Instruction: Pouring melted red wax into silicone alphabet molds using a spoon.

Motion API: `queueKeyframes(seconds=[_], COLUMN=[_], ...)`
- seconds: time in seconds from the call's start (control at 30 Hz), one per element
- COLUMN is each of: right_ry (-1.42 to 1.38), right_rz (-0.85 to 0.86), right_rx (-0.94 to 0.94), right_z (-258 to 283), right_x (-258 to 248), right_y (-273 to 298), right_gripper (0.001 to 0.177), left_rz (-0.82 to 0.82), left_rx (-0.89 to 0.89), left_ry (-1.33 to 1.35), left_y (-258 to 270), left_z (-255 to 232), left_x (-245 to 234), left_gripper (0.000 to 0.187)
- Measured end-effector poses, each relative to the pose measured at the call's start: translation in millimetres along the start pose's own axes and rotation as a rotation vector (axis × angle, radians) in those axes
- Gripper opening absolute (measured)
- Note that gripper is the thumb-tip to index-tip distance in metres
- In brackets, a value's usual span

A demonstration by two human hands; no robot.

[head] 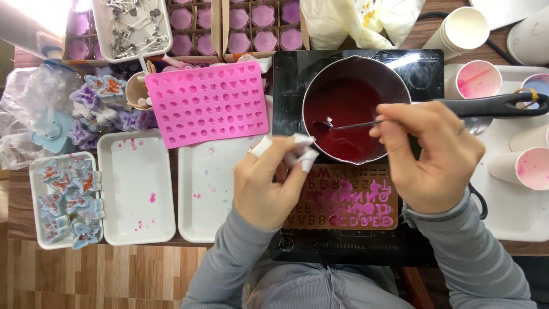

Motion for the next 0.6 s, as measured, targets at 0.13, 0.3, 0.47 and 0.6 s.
queueKeyframes(seconds=[0.13, 0.3, 0.47, 0.6], right_ry=[0.226, 0.226, 0.266, 0.316], right_rz=[0.128, 0.150, 0.176, 0.108], right_rx=[-0.277, -0.328, -0.348, -0.278], right_z=[26, 23, 16, -13], right_x=[7, 11, 1, -16], right_y=[-19, -21, -17, 9], right_gripper=[0.022, 0.025, 0.031, 0.032], left_rz=[0.110, 0.205, 0.121, 0.039], left_rx=[0.237, 0.336, 0.275, 0.135], left_ry=[0.021, 0.022, -0.009, 0.028], left_y=[-29, -39, -42, -43], left_z=[-11, 11, 15, 22], left_x=[3, 19, 20, 11], left_gripper=[0.035, 0.031, 0.022, 0.014])
Point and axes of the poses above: each hand's wrist, its own y-axis away from the middle knuckle, its own x-axis out of the palm, z = x × y, the point moved 2 cm from there along -y, towards the middle knuckle, and after that the axes turned 9 degrees about z, right-handed, at the moved point
